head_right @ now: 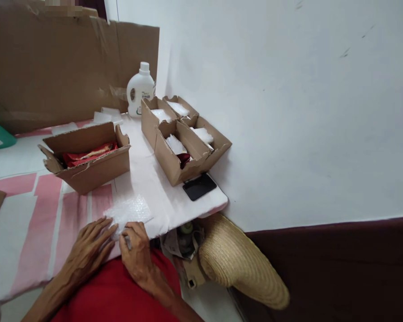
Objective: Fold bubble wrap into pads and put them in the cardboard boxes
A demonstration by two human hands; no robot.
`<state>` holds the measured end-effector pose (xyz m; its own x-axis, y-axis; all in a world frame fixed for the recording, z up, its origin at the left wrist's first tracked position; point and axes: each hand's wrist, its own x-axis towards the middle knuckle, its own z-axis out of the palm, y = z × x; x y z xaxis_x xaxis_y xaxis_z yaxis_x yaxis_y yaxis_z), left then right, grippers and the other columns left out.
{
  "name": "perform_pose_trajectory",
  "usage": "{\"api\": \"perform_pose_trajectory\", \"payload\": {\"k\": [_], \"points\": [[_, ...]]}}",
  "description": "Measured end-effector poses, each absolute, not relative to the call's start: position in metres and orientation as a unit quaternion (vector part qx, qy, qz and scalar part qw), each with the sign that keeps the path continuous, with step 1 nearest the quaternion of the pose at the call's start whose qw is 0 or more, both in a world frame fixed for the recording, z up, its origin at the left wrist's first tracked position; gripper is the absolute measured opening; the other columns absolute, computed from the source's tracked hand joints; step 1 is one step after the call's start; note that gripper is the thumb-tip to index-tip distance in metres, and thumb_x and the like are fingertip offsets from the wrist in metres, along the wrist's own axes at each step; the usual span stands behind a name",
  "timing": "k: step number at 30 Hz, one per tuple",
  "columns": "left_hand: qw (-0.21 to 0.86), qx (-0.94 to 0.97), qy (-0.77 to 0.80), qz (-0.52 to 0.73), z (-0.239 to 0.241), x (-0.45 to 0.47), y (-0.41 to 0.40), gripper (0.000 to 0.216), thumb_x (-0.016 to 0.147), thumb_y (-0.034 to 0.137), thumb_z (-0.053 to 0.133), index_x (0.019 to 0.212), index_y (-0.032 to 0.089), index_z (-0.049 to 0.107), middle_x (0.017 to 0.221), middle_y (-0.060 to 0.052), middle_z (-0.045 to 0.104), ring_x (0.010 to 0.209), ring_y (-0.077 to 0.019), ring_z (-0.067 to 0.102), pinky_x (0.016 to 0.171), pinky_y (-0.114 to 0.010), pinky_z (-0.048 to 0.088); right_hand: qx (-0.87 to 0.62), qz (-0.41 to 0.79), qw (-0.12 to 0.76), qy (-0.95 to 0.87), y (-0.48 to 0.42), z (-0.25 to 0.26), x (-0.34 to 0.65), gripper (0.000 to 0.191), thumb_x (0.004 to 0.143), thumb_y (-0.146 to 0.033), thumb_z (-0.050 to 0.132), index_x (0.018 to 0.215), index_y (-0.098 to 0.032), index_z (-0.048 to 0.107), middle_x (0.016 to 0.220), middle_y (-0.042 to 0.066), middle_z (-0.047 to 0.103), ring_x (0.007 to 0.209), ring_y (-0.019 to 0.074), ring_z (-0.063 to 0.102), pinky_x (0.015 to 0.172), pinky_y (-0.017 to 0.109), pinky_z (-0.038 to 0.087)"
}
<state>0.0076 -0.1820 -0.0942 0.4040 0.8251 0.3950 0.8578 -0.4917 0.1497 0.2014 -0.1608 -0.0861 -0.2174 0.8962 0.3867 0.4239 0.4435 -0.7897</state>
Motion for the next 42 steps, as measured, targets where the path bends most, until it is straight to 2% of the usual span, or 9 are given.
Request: {"api": "perform_pose_trajectory", "payload": {"k": [3, 7, 12, 20, 26, 31, 35, 38, 42], "points": [[0.048, -0.837, -0.508, -0.197, -0.096, 0.008, -0.185, 0.046, 0.092, 0.024, 0.059, 0.137, 0.022, 0.057, 0.141, -0.013, 0.061, 0.134, -0.0283, 0.052, 0.104, -0.041, 0.044, -0.424, 0.196, 0.442, -0.766, -0.159, -0.08, 0.21, 0.015, 0.094, -0.008, 0.054, 0.097, -0.018, 0.065, 0.099, 0.01, 0.066, 0.095, 0.0237, 0.059, 0.084, 0.039, 0.054], [0.036, -0.843, -0.503, -0.189, -0.091, 0.007, -0.184, 0.047, 0.091, 0.025, 0.058, 0.138, 0.021, 0.056, 0.14, -0.013, 0.06, 0.133, -0.0284, 0.051, 0.104, -0.041, 0.044, -0.35, 0.14, 0.353, -0.856, -0.157, -0.083, 0.215, 0.03, 0.093, -0.012, 0.057, 0.123, -0.012, 0.06, 0.118, 0.015, 0.066, 0.109, 0.0283, 0.056, 0.095, 0.044, 0.053], [0.036, -0.866, -0.467, -0.174, -0.085, -0.003, -0.173, 0.052, 0.083, 0.013, 0.054, 0.134, 0.021, 0.058, 0.132, -0.011, 0.065, 0.122, -0.027, 0.056, 0.098, -0.04, 0.045, -0.373, 0.142, 0.263, -0.878, -0.158, -0.099, 0.215, 0.034, 0.092, -0.019, 0.064, 0.125, -0.015, 0.059, 0.122, 0.015, 0.065, 0.115, 0.0294, 0.056, 0.095, 0.044, 0.052], [0.067, -0.882, -0.422, -0.198, -0.075, -0.004, -0.141, 0.03, 0.09, 0.008, 0.048, 0.11, 0.021, 0.066, 0.104, -0.006, 0.073, 0.103, -0.0226, 0.062, 0.091, -0.037, 0.041, -0.368, 0.195, 0.312, -0.854, -0.153, -0.103, 0.218, 0.036, 0.092, -0.024, 0.069, 0.125, -0.017, 0.059, 0.121, 0.013, 0.066, 0.111, 0.0281, 0.059, 0.097, 0.044, 0.052], [-0.04, -0.863, -0.429, -0.264, -0.055, 0.017, -0.133, 0.022, 0.094, 0.012, 0.05, 0.106, 0.022, 0.065, 0.089, -0.002, 0.069, 0.086, -0.0175, 0.061, 0.083, -0.033, 0.045, -0.428, 0.312, 0.429, -0.732, -0.152, -0.103, 0.221, 0.018, 0.095, -0.014, 0.053, 0.106, -0.02, 0.065, 0.096, 0.007, 0.07, 0.091, 0.0218, 0.064, 0.083, 0.035, 0.053], [-0.026, -0.82, -0.469, -0.328, -0.046, 0.033, -0.127, 0.031, 0.095, 0.018, 0.057, 0.126, 0.021, 0.06, 0.108, -0.007, 0.068, 0.101, -0.0194, 0.063, 0.09, -0.034, 0.048, -0.531, 0.415, 0.431, -0.6, -0.144, -0.094, 0.227, 0.008, 0.091, -0.019, 0.059, 0.096, -0.021, 0.065, 0.089, 0.002, 0.069, 0.082, 0.0177, 0.064, 0.076, 0.028, 0.05], [0.011, -0.801, -0.487, -0.349, -0.054, 0.039, -0.132, 0.038, 0.093, 0.012, 0.058, 0.129, 0.02, 0.058, 0.118, -0.01, 0.066, 0.11, -0.0211, 0.062, 0.095, -0.035, 0.047, -0.545, 0.463, 0.437, -0.545, -0.138, -0.094, 0.227, 0.011, 0.092, -0.024, 0.057, 0.101, -0.021, 0.063, 0.091, 0.002, 0.068, 0.082, 0.0169, 0.066, 0.073, 0.026, 0.051], [0.023, -0.833, -0.458, -0.311, -0.07, 0.044, -0.141, 0.04, 0.092, 0.009, 0.054, 0.131, 0.02, 0.058, 0.123, -0.011, 0.066, 0.115, -0.0219, 0.061, 0.098, -0.035, 0.047, -0.56, 0.46, 0.443, -0.528, -0.138, -0.098, 0.226, 0.021, 0.09, -0.024, 0.058, 0.11, -0.02, 0.06, 0.086, 0.001, 0.066, 0.078, 0.0163, 0.065, 0.069, 0.026, 0.052], [0.07, -0.871, -0.44, -0.208, -0.095, 0.052, -0.148, 0.052, 0.094, 0.021, 0.054, 0.145, 0.021, 0.05, 0.149, -0.013, 0.055, 0.14, -0.0276, 0.047, 0.111, -0.042, 0.038, -0.57, 0.451, 0.453, -0.516, -0.141, -0.101, 0.223, 0.034, 0.091, -0.023, 0.056, 0.124, -0.019, 0.051, 0.074, -0.004, 0.06, 0.067, 0.0149, 0.063, 0.064, 0.026, 0.054]]}}
